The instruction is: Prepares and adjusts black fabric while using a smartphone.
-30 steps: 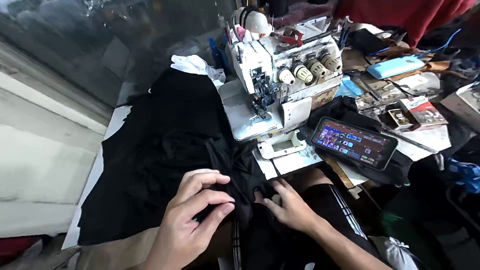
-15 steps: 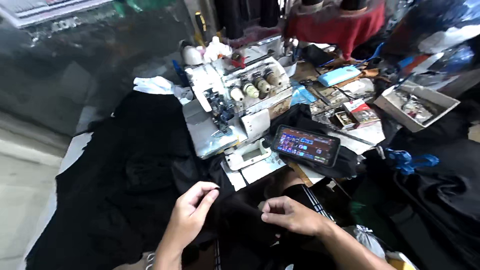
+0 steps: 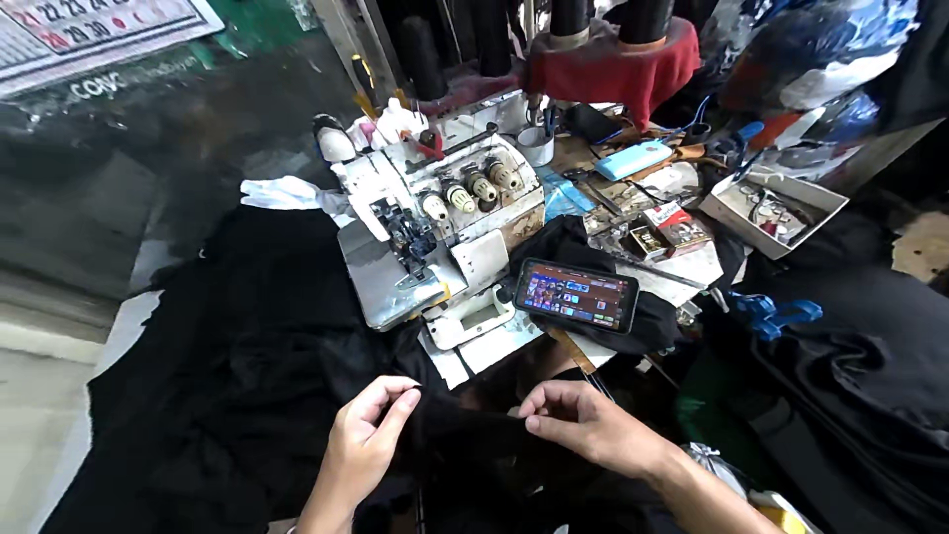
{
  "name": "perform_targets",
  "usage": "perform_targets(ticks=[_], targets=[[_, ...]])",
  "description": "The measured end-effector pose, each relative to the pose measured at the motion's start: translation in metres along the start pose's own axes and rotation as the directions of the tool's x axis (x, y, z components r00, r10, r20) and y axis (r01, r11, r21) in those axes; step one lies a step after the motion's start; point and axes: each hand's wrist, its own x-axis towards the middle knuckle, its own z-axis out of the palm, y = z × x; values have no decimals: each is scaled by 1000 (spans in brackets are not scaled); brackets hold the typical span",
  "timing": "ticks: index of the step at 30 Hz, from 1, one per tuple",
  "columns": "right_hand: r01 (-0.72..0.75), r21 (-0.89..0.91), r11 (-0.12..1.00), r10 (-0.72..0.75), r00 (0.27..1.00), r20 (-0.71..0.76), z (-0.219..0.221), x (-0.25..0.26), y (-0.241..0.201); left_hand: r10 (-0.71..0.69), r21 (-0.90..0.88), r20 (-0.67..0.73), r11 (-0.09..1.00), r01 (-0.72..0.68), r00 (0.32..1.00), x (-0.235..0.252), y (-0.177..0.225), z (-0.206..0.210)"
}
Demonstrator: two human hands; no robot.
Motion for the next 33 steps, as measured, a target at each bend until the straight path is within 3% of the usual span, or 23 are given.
perform_targets(ticks=[3,6,9,12,14,18,23,26,28,31,33], targets=[[86,-97,992,-98,987,-130,1,5,-11,-9,-7,44,1000,9,999,3,4,-5],[109,-85,990,-125,970,-208,3,10,-21,56,25,174,998,-62,983,6,26,-19],[109,-67,992,-121,966,-230,3,10,-33,223,-53,332,975,-218,917,12,68,-30],[130,-73,989,-143,962,-231,9,12,-38,336,-210,441,940,-268,833,22,98,-14],[144,-97,985,-163,961,-222,12,14,-38,347,-223,388,934,-279,854,29,97,18],[149,-239,960,-206,950,-235,12,10,-41,265,-24,174,964,-265,948,30,79,70],[172,-313,934,-230,960,-160,12,5,-47,217,69,210,969,-236,953,28,72,78],[173,-348,921,-215,973,-88,0,0,-56,279,69,134,955,-290,951,24,68,77],[174,-472,864,-326,909,-261,-16,-8,-63,288,62,98,954,-294,953,20,68,72],[20,-678,735,-536,629,-562,-54,-11,-76,257,48,76,964,-261,964,13,64,65],[-92,-653,752,-496,572,-653,-77,-6,-76,248,37,64,967,-251,967,10,61,64]])
